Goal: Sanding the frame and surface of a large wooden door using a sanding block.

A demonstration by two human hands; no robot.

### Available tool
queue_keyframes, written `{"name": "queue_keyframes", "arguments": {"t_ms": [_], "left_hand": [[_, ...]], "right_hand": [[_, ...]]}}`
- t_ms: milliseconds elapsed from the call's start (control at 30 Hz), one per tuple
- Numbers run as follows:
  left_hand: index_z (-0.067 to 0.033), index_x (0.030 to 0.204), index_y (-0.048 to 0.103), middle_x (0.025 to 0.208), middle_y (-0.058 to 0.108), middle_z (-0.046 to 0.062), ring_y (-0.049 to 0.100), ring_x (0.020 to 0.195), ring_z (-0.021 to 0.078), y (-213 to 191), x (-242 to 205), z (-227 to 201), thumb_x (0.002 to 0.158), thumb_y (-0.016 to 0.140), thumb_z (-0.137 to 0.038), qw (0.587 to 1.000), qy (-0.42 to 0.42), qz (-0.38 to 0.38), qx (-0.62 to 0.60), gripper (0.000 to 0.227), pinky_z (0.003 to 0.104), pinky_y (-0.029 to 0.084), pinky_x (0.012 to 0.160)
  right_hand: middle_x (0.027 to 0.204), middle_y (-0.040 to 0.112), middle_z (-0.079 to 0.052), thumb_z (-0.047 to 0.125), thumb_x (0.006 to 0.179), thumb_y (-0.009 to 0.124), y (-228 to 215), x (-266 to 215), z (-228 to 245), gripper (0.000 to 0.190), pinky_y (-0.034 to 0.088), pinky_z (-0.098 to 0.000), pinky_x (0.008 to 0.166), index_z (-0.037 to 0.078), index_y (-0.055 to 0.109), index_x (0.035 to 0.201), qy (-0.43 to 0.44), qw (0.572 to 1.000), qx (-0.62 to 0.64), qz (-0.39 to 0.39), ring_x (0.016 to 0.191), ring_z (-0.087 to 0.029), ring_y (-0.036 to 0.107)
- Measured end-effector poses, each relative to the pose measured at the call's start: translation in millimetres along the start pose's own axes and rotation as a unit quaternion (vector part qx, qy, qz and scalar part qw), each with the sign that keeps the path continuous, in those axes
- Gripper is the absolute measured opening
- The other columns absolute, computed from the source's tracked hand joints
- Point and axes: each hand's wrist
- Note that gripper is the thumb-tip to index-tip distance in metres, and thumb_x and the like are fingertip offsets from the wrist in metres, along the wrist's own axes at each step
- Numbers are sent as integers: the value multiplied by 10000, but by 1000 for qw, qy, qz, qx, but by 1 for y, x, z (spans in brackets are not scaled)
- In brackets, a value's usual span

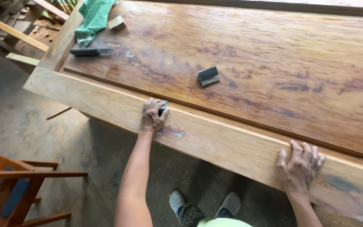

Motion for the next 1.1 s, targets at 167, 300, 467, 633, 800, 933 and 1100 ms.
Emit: {"name": "queue_keyframes", "arguments": {"t_ms": [167, 300, 467, 633, 800, 933, 1100], "left_hand": [[-99, 982, 743, 1022, 750, 66, 640, 1051, 263, 7, 5, -4, 887, 644, -293, 999, -12, -31, 3, 237, 412, 400, 1102], [-121, 1068, 722, 1120, 698, 74, 566, 1163, 295, 12, 1, 3, 872, 663, -382, 998, -30, -15, 45, 332, 425, 349, 1139], [-212, 1526, 395, 1662, 281, 82, 182, 1549, 306, 2, 10, -8, 912, 240, -698, 950, -156, 251, 97, 798, 517, 101, 1255], [-147, 1330, 635, 1463, 561, 109, 403, 1438, 360, 30, -6, 12, 955, 467, -527, 990, -104, 67, 64, 560, 498, 209, 1235], [-163, 1186, 721, 1352, 643, 70, 466, 1389, 360, 27, -8, 10, 951, 545, -453, 995, -85, 19, 39, 413, 486, 253, 1237], [-148, 1235, 665, 1343, 644, 77, 490, 1356, 401, 30, 0, 25, 966, 489, -422, 995, -52, 56, 58, 422, 510, 316, 1158], [-86, 1334, 594, 1480, 541, 191, 393, 1446, 437, 39, -13, 43, 954, 528, -309, 992, 7, 106, 63, 446, 576, 247, 1219]], "right_hand": [[1553, 503, -285, 450, 1022, 481, 14, -1, -15, 609, 58, -672, 1268, 56, 598, 1471, 4, 999, 5, 43, 1537, -501, 320], [1542, 551, -264, 542, 1084, 423, 39, -5, -42, 652, 97, -689, 1265, 78, 615, 1500, -20, 999, -21, 34, 1542, -506, 356], [1633, 506, -306, 577, 1121, 407, 51, -6, -49, 651, 16, -632, 1304, 103, 603, 1522, 43, 996, -52, 61, 1593, -497, 303], [1626, 556, -284, 575, 1217, 435, 67, -12, -57, 628, 28, -588, 1359, 113, 646, 1587, 22, 996, -82, 9, 1633, -451, 341], [1519, 692, -195, 499, 1216, 566, 65, -14, -57, 505, 172, -538, 1336, 133, 766, 1501, -4, 992, -120, -30, 1593, -398, 443], [1576, 660, -243, 518, 1218, 553, 66, -13, -61, 528, 93, -554, 1381, 122, 734, 1517, -1, 995, -94, -18, 1635, -416, 418], [1541, 616, -278, 404, 1183, 592, 60, -10, -51, 462, 237, -624, 1218, 68, 740, 1464, -2, 998, -60, -29, 1553, -446, 415]]}}
Point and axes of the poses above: each hand's wrist, its own x-axis towards the middle knuckle, its own y-axis out of the palm, z = x × y
